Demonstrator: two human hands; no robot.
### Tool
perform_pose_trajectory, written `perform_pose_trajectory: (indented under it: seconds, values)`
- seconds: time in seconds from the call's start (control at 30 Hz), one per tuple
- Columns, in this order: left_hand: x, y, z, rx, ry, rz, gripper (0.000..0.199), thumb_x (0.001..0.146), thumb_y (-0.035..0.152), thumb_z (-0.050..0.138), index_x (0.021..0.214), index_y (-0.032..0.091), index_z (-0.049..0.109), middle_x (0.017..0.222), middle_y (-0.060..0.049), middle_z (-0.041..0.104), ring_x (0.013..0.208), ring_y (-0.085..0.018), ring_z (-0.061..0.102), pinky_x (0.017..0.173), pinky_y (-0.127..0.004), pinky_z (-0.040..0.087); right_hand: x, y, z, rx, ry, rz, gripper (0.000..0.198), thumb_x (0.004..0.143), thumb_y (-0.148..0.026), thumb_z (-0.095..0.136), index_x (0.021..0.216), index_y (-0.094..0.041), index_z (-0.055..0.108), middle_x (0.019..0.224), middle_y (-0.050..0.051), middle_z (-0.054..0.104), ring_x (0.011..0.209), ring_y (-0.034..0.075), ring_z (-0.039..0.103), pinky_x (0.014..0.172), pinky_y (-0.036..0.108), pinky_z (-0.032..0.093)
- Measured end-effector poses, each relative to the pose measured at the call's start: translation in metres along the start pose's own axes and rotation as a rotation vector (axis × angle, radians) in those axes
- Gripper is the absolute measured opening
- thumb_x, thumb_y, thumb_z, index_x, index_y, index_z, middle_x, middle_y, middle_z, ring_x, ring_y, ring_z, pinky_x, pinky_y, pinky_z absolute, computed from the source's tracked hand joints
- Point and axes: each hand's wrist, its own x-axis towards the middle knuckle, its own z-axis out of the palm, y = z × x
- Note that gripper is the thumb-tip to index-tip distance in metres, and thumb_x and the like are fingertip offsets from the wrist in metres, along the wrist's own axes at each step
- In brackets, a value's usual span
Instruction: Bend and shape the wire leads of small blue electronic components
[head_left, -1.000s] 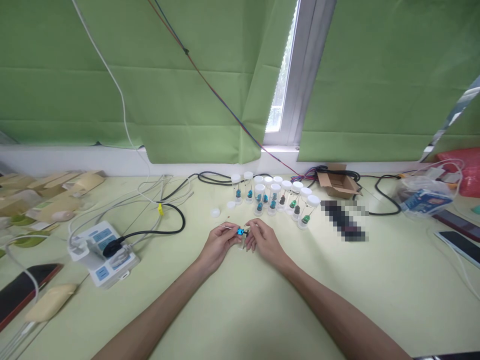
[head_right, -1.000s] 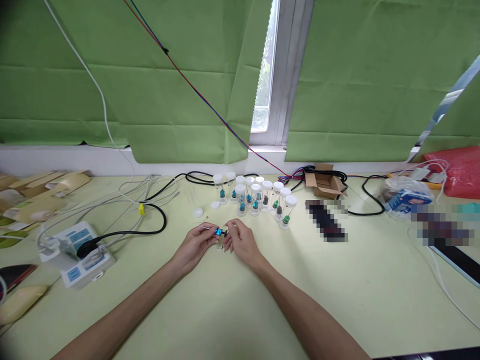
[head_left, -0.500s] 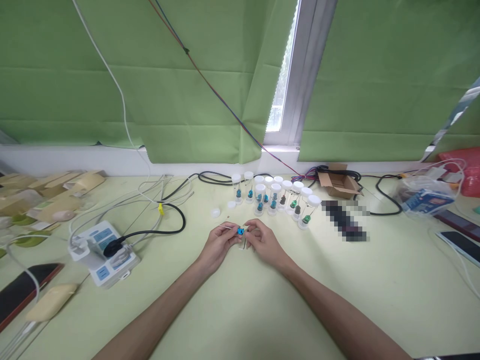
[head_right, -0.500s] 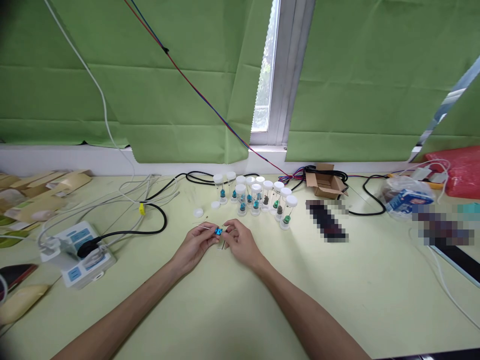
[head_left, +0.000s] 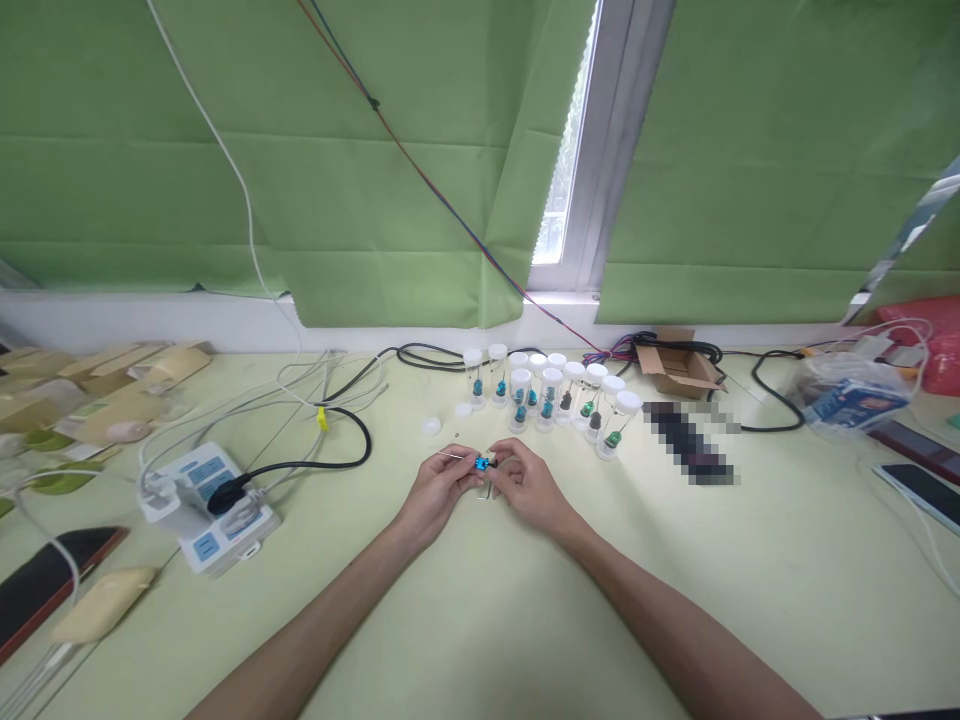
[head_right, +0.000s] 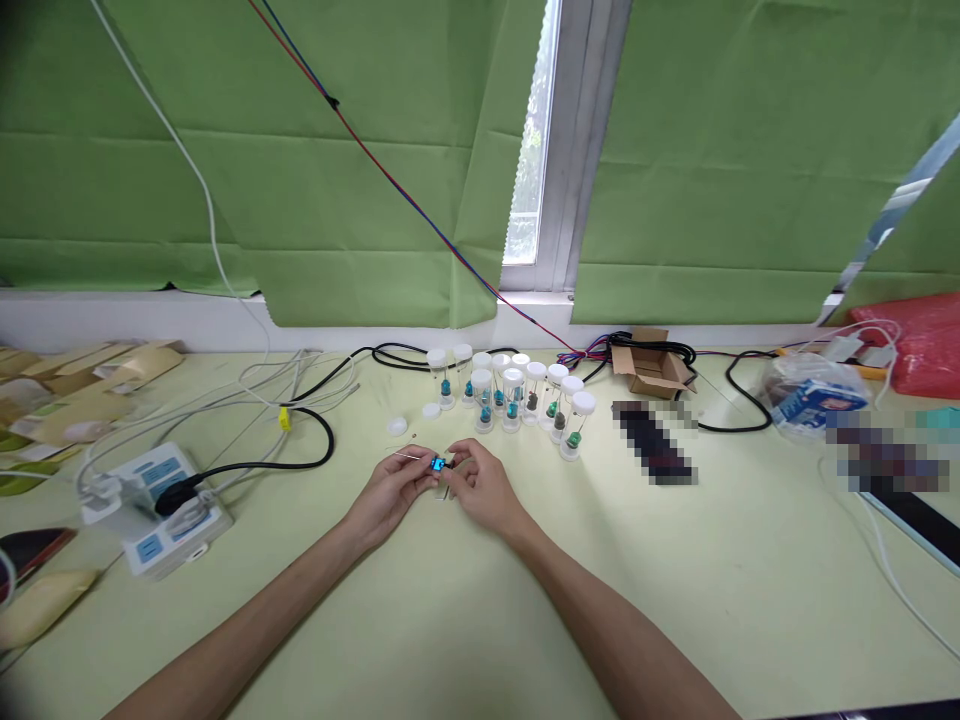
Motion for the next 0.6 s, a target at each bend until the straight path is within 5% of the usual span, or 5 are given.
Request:
perform_pose_trajectory:
  seconds: [0.17,0.37,0.6]
  values:
    - [0.0010,-0.0017,-0.0006,-0.014,0.006,-0.013,0.016,0.072,0.023,0.075,0.079,0.013,0.066,0.076,-0.005,0.068,0.067,-0.013,0.063,0.070,-0.025,0.050,0.0022,0.0034,0.0008,0.027,-0.005,0.010,0.025,0.088,-0.042,0.050,0.100,-0.020,0.052,0.070,-0.002,0.055,0.053,0.012,0.057,0.050,0.024,0.045]
    - [0.0008,-0.0027,-0.0017,-0.006,-0.004,-0.005,0.017,0.072,0.024,0.075,0.080,0.013,0.066,0.076,-0.004,0.067,0.067,-0.012,0.062,0.070,-0.025,0.050,0.0003,0.0010,0.0006,-0.019,0.009,-0.003,0.025,0.085,-0.039,0.056,0.101,-0.020,0.053,0.094,0.004,0.058,0.060,0.011,0.060,0.055,0.025,0.048]
    - [-0.0003,-0.0011,-0.0006,-0.005,-0.001,-0.005,0.018,0.070,0.025,0.076,0.079,0.013,0.066,0.075,-0.004,0.067,0.066,-0.013,0.062,0.070,-0.025,0.050,0.0010,-0.0001,0.0004,0.005,-0.006,-0.004,0.024,0.084,-0.036,0.057,0.102,-0.020,0.053,0.089,0.002,0.057,0.058,0.011,0.059,0.056,0.026,0.048]
